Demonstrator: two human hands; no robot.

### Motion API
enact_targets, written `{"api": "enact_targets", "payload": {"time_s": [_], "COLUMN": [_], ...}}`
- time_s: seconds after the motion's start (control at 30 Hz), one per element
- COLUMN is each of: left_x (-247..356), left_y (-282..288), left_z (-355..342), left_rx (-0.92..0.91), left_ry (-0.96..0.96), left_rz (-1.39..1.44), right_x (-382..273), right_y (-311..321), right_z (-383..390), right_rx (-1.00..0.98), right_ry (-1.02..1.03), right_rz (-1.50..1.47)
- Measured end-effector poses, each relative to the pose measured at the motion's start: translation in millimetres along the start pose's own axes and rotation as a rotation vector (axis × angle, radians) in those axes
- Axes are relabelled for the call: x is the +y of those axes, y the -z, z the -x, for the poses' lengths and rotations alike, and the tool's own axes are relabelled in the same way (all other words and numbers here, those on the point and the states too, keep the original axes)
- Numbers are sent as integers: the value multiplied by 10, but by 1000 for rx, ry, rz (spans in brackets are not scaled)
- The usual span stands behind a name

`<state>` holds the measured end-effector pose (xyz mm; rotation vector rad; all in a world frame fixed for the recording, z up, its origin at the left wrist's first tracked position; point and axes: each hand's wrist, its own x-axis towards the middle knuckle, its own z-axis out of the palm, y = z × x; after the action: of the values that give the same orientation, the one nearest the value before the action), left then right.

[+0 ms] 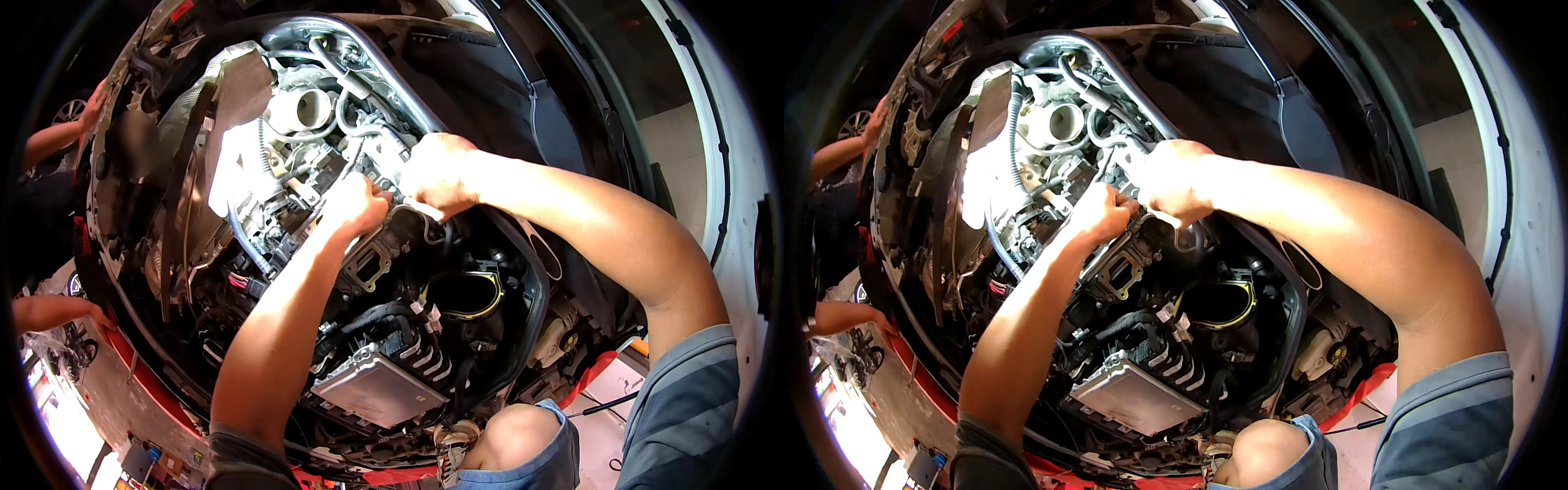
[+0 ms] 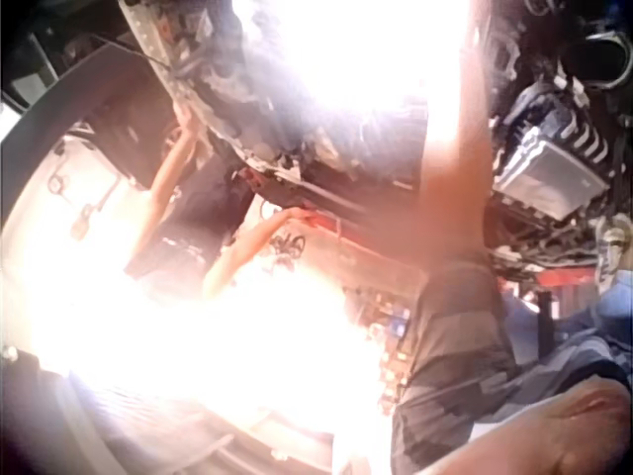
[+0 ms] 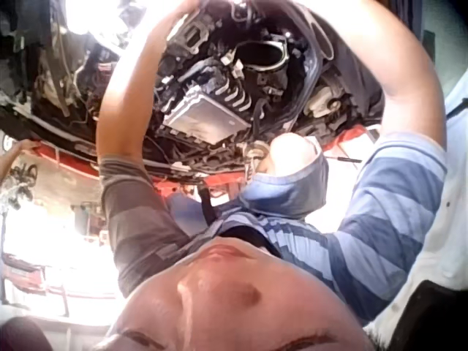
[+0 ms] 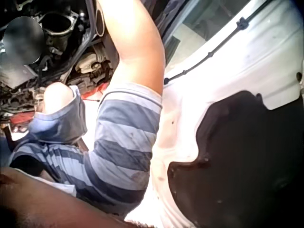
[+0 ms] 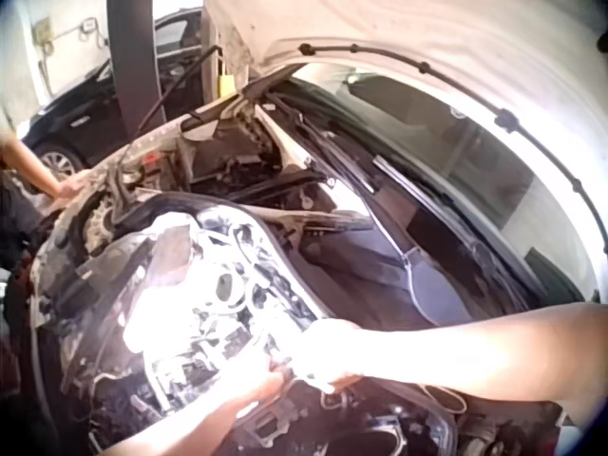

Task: The person works on a car engine, using a screwdriver and a wrench to detach components and wires from the central engine block.

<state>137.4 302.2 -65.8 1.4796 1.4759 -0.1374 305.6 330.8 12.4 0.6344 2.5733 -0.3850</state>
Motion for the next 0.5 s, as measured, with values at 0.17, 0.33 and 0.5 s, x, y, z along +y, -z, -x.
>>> {"api": "enact_targets", "payload": {"time_s": [0.17,0.33,0.5], "left_x": [-3,66,149], "left_y": [-19,10,62], "left_z": [-26,-197,-201], "left_rx": [63,-39,-140], "left_ry": [-78,22,-12], "left_rz": [-33,-172,-308], "right_x": [3,35,49], "right_y": [35,31,-80], "right_z": [20,-6,9], "right_rx": [-1,66,184], "right_ry": [39,95,144], "right_rz": [25,-6,-38]}}
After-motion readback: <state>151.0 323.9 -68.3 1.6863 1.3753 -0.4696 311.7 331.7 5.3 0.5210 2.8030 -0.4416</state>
